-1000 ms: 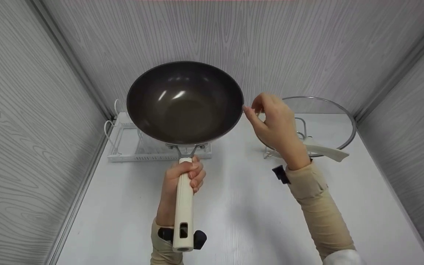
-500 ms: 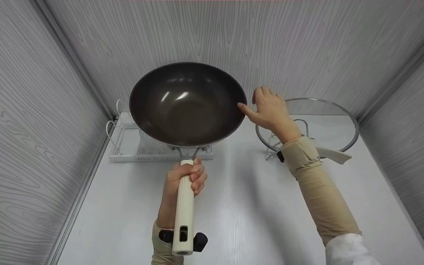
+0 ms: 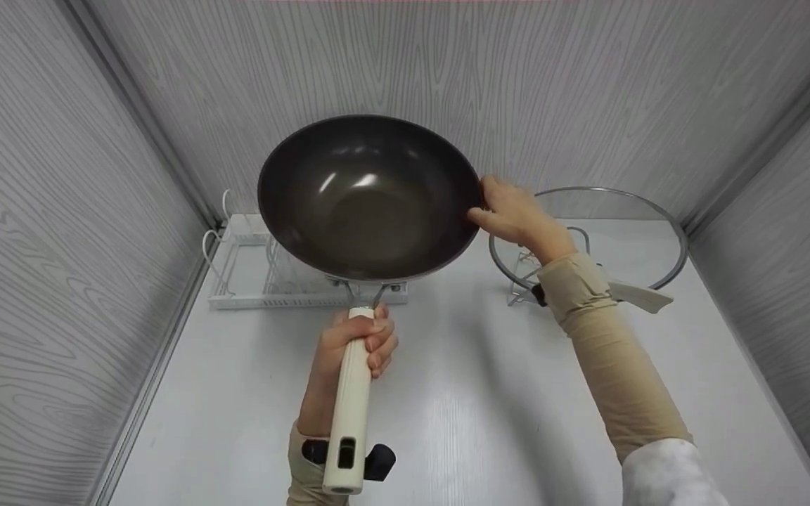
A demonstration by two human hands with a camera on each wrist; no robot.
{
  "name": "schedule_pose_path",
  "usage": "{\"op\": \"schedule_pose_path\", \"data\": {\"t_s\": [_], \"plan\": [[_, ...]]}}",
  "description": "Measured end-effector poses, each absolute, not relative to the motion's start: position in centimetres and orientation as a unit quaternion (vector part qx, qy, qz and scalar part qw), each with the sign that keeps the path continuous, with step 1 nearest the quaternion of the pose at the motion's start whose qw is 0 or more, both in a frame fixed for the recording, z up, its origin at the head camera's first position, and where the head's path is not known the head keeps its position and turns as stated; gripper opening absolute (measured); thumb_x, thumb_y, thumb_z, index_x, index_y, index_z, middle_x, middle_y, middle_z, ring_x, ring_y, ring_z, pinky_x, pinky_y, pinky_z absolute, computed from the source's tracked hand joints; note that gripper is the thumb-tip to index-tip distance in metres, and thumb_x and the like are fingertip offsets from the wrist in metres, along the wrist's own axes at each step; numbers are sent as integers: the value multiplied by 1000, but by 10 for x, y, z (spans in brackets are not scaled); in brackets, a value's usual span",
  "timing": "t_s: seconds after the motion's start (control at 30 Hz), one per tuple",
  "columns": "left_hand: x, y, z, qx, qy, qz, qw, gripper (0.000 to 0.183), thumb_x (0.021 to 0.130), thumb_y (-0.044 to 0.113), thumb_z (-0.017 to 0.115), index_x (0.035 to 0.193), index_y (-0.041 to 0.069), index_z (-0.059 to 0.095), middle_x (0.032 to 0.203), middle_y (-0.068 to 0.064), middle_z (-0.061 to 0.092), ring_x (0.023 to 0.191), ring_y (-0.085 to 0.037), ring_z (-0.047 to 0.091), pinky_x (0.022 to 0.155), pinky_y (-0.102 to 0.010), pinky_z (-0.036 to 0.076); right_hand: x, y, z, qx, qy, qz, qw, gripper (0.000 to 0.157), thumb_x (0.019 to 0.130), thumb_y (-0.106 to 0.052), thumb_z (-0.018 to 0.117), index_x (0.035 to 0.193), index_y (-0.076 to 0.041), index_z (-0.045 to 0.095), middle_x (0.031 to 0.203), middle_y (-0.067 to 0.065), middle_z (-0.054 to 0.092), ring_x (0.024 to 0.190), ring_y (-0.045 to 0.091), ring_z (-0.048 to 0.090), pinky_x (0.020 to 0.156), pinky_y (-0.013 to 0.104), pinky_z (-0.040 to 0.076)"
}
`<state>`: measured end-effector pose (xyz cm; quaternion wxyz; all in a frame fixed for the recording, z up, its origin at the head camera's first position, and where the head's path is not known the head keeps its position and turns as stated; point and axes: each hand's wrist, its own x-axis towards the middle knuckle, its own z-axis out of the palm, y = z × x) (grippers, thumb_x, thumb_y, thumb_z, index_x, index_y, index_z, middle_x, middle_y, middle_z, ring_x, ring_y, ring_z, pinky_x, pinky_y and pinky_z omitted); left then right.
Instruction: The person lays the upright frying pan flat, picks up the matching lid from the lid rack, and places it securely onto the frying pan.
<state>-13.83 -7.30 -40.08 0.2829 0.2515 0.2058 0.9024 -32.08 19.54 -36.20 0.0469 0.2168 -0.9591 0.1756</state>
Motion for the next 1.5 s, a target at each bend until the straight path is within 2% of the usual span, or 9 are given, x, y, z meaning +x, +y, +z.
{"op": "schedule_pose_path", "data": {"t_s": [0.2, 0.47, 0.87, 1.27, 1.5], "plan": [[-140, -78, -399, 267, 237, 891, 282, 7, 91, 0, 36, 92, 4, 42, 64, 2, 52, 52, -8, 58, 48, -18, 51, -314, 200, -362, 203, -954, 218, 38, 34, 80, -34, 50, 95, -5, 45, 87, 9, 48, 76, 27, 45, 68, 42, 39], [-142, -85, -398, 274, 248, 879, 301, 15, 89, -2, 31, 93, 4, 44, 63, 3, 52, 51, -8, 59, 47, -20, 51, -302, 203, -363, 178, -942, 282, 37, 31, 80, -29, 51, 99, -5, 45, 88, 8, 49, 79, 25, 45, 71, 40, 38], [-146, -89, -398, 296, 265, 853, 340, 14, 91, 1, 30, 90, 6, 43, 61, 3, 48, 50, -6, 58, 45, -18, 50, -281, 215, -367, 169, -915, 355, 92, 29, 78, -22, 52, 97, -1, 46, 80, 6, 44, 72, 23, 40, 65, 34, 33], [-148, -96, -397, 314, 261, 836, 368, 13, 91, 0, 28, 90, 4, 41, 61, 3, 46, 50, -6, 58, 44, -17, 49, -252, 220, -365, 145, -916, 355, 118, 34, 80, -24, 55, 106, -4, 48, 91, 8, 50, 79, 23, 42, 71, 37, 33], [-145, -100, -397, 307, 270, 832, 375, 10, 91, 0, 31, 94, 4, 40, 61, 3, 46, 49, -7, 57, 42, -17, 48, -235, 221, -372, 132, -898, 397, 138, 26, 79, -18, 55, 97, -3, 43, 81, 7, 40, 76, 22, 38, 68, 34, 30]]}}
